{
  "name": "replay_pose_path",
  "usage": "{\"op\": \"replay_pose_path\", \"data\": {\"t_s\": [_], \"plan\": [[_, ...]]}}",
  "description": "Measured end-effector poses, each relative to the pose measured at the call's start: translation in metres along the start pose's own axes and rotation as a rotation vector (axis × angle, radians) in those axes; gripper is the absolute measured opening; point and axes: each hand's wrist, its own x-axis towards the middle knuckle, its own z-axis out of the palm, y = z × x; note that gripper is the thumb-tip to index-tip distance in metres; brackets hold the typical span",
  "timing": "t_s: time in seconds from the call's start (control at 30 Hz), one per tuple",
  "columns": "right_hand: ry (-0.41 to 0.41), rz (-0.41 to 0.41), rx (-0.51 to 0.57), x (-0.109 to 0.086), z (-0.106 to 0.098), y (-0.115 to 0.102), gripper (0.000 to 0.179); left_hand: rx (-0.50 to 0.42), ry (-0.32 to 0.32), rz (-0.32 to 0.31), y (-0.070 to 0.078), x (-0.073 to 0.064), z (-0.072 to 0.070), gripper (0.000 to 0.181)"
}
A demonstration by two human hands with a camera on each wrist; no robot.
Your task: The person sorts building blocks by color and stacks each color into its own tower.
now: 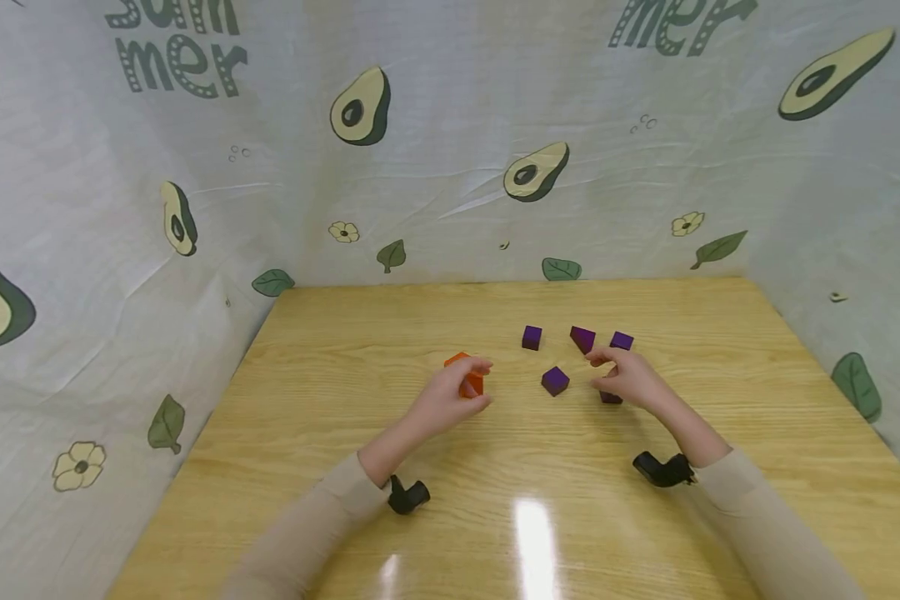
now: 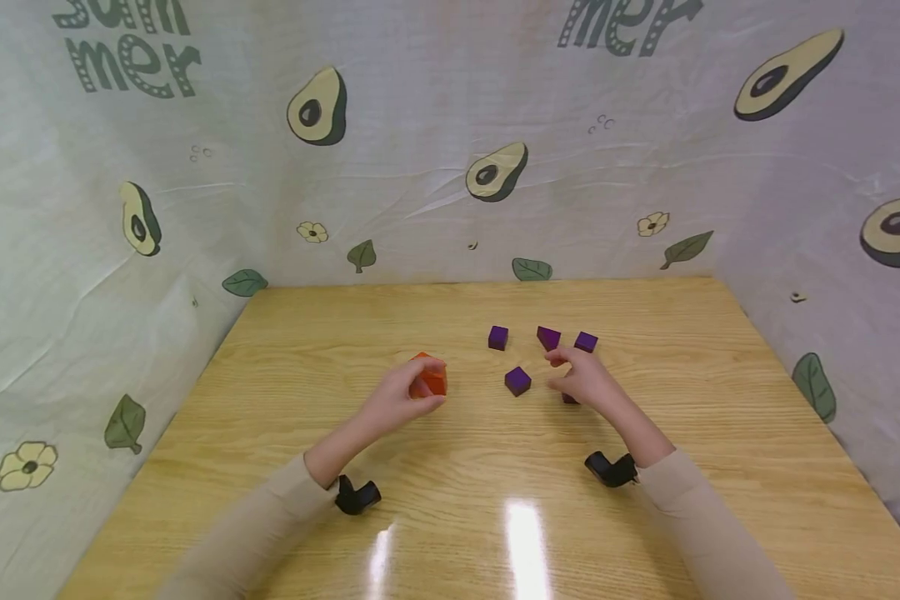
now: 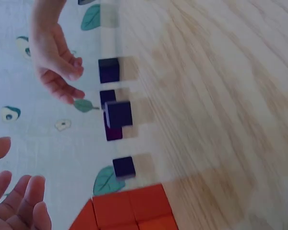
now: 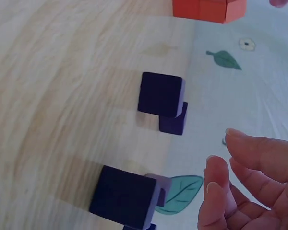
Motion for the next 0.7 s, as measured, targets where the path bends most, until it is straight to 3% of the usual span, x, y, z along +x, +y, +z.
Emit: {"op": "replay_pose_path", "data": {"t_s": [0.33,0.7], "plan": [[0.019,0.020,0.043,-0.001,0.019,0.005,0.045,0.020,-0.105,-0.069,0.011,0.023,0.037,0.054],[0.010,0.053,-0.049,0.013,0.044,0.002,0.049,0.009,-0.164,-0.170,0.002,0.048,0.067,0.057]]}}
